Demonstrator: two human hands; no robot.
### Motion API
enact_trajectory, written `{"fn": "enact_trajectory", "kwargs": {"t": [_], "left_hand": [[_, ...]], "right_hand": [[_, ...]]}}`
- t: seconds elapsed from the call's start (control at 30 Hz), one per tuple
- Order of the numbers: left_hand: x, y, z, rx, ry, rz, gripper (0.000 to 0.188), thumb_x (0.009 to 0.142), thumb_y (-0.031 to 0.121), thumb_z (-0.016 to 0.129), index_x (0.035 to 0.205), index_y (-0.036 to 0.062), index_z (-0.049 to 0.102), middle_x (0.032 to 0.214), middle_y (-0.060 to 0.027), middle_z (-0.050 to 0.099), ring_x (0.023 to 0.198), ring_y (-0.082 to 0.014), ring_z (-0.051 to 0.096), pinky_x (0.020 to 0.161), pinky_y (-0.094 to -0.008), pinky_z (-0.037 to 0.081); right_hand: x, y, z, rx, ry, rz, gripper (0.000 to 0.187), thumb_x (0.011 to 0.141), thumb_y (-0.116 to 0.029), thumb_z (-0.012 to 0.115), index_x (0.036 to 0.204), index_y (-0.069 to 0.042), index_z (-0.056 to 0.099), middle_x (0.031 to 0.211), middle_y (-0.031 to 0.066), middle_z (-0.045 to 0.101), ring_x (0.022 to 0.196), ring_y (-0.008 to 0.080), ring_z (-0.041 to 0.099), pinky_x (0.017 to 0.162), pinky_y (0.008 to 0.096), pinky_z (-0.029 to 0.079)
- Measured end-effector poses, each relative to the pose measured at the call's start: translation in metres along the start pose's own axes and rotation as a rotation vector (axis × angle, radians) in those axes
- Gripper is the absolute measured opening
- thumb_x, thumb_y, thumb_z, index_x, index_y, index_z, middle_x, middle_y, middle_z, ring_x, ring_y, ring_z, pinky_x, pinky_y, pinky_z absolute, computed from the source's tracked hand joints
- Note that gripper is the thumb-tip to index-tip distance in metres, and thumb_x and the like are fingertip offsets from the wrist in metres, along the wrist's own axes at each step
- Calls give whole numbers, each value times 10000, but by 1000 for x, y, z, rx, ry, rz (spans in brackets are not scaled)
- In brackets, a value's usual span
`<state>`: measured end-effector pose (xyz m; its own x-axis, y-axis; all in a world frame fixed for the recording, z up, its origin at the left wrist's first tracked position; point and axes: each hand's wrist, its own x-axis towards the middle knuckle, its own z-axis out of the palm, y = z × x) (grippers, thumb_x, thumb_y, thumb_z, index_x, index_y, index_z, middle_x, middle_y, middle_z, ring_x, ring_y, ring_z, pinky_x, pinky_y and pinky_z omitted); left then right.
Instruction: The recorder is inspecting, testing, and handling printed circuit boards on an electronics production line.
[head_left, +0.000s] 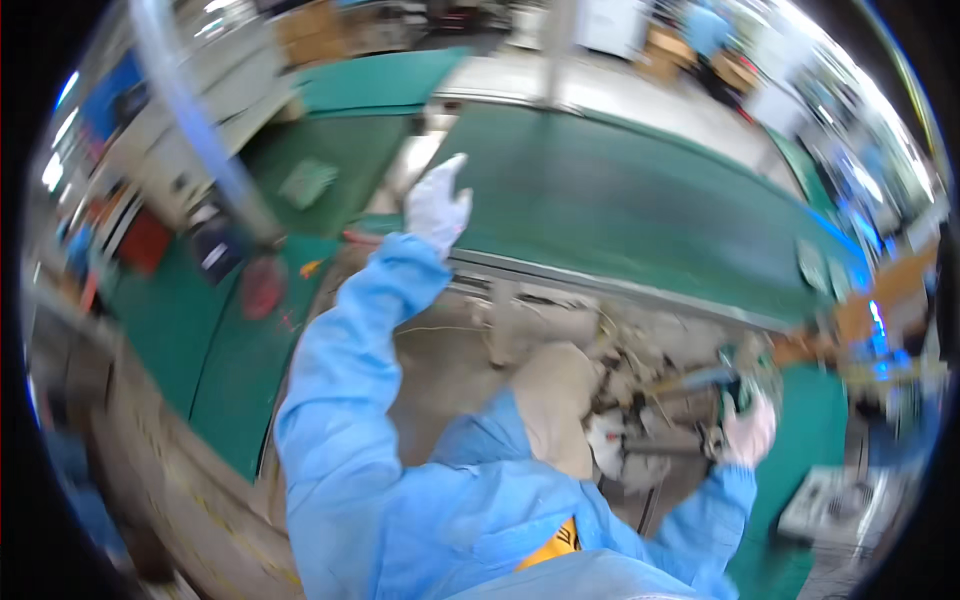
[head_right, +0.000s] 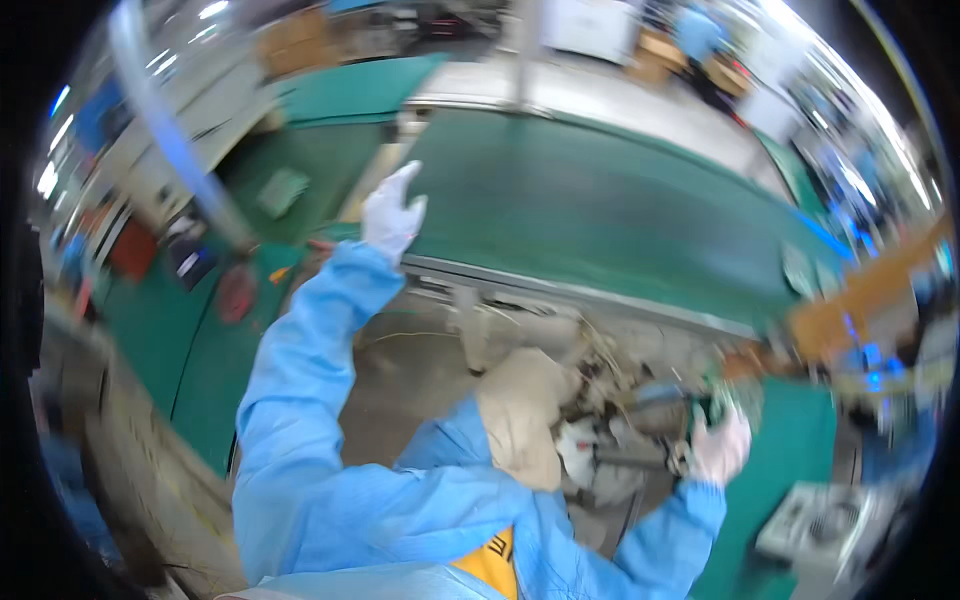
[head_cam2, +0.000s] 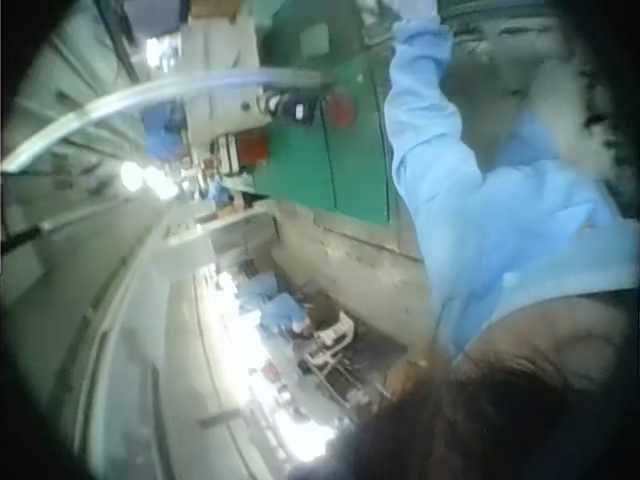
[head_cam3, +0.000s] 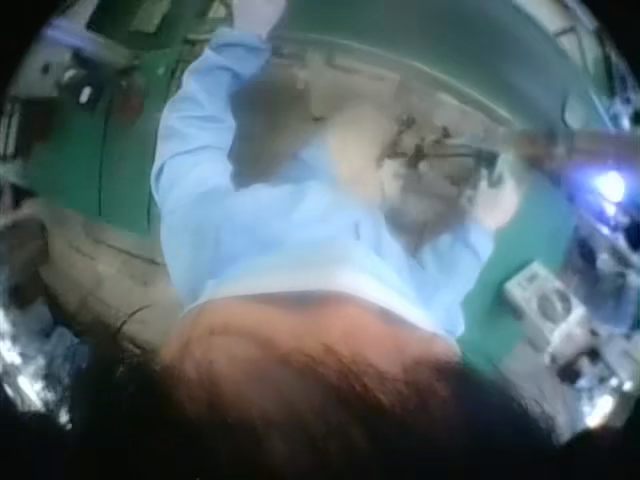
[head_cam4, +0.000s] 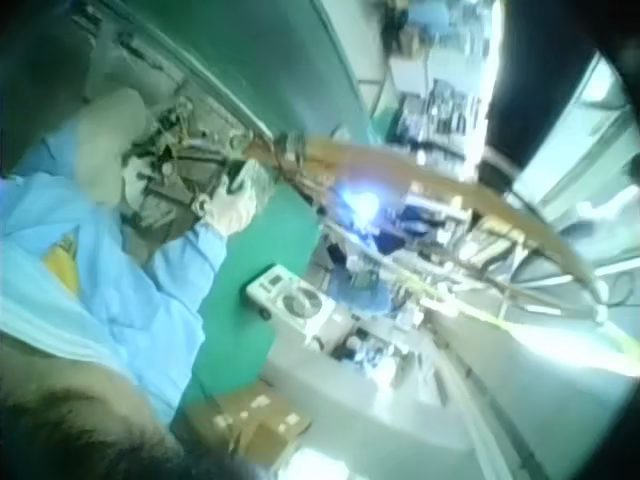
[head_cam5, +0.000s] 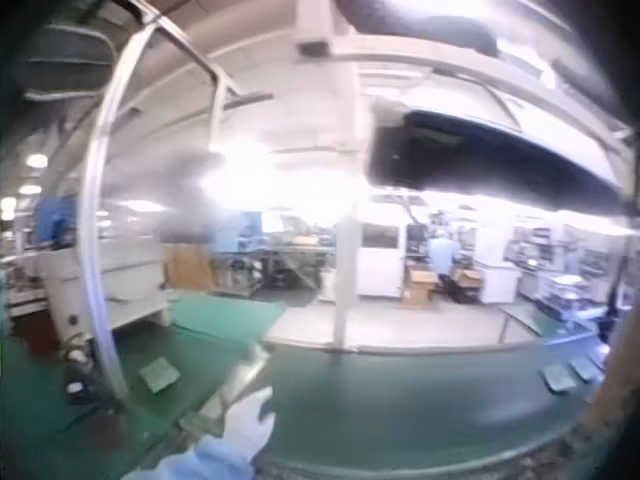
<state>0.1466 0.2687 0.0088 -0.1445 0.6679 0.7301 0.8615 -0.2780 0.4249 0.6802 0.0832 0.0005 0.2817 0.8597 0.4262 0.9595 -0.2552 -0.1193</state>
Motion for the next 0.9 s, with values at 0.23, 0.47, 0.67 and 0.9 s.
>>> {"fn": "enact_trajectory", "kwargs": {"t": [0.23,0.47,0.67,0.9], "left_hand": [[-38,117,40,-160,-227,531,495,732,14,679,1210,85,570,1175,-105,620,1135,-318,576,947,-402,487],[-66,214,77,-404,-363,648,453,717,11,684,1154,92,595,1128,-136,628,1090,-333,596,915,-414,500],[-92,239,111,-575,-610,628,441,784,66,675,1209,144,591,1240,-135,569,1162,-319,545,965,-381,461],[-112,307,146,-555,-614,727,473,805,124,677,1264,144,563,1296,-140,546,1206,-349,516,998,-423,445]], "right_hand": [[2,6,24,-3,158,-2,502,645,-383,826,1038,-116,665,1051,112,659,996,285,610,860,384,494],[-2,20,16,108,250,-10,449,661,-351,827,991,-86,676,1005,119,681,974,277,631,866,375,499],[17,69,28,23,565,154,336,787,-292,739,1033,-80,656,1007,109,681,939,278,644,840,377,502],[22,100,51,-38,192,499,357,859,-374,645,1115,-125,635,1014,98,683,928,281,648,816,389,505]]}}
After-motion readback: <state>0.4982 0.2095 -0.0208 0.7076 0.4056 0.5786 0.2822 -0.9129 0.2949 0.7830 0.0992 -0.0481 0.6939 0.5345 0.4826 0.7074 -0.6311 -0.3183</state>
